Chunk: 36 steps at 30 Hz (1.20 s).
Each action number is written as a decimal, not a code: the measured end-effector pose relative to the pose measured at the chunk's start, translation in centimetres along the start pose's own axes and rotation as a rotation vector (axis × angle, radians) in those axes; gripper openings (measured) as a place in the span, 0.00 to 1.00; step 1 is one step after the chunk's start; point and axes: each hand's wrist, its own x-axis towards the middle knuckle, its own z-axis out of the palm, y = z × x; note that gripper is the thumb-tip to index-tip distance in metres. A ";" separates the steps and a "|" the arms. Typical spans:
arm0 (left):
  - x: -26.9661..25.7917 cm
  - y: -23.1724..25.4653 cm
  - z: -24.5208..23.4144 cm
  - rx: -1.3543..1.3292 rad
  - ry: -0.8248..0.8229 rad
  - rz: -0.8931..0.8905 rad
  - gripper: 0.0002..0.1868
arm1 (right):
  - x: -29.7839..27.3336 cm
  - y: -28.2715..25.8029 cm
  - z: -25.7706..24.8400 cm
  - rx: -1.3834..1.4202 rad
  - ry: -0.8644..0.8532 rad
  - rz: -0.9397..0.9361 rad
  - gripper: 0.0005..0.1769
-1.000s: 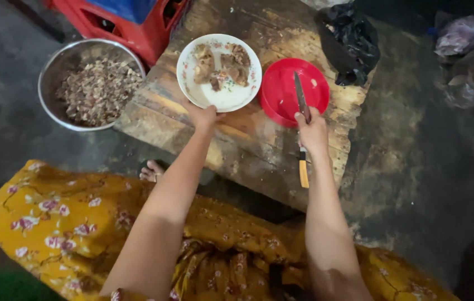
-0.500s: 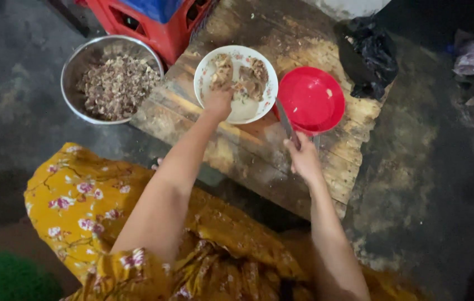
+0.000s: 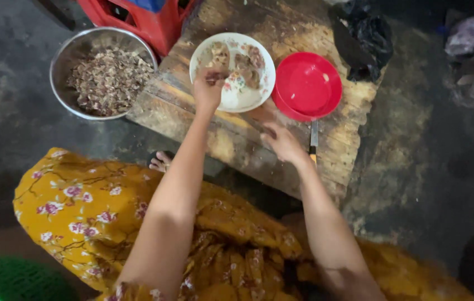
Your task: The person cuts pieces of meat on a wooden board using a knife, occasionally moving the meat between a white plate and the board by hand. They place the smaller cut pieces into a large metal bowl and a red plastic bowl.
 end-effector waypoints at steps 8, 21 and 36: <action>-9.8 2.1 1.6 -0.070 -0.318 -0.056 0.13 | 0.7 5.8 5.8 -0.254 0.532 -0.191 0.24; -11.0 -3.8 5.8 0.351 -0.271 0.271 0.07 | -3.0 4.5 8.8 -0.649 0.217 0.103 0.27; -9.5 -4.9 6.2 0.497 -0.505 0.284 0.08 | 2.9 5.6 9.2 -0.592 0.023 0.214 0.31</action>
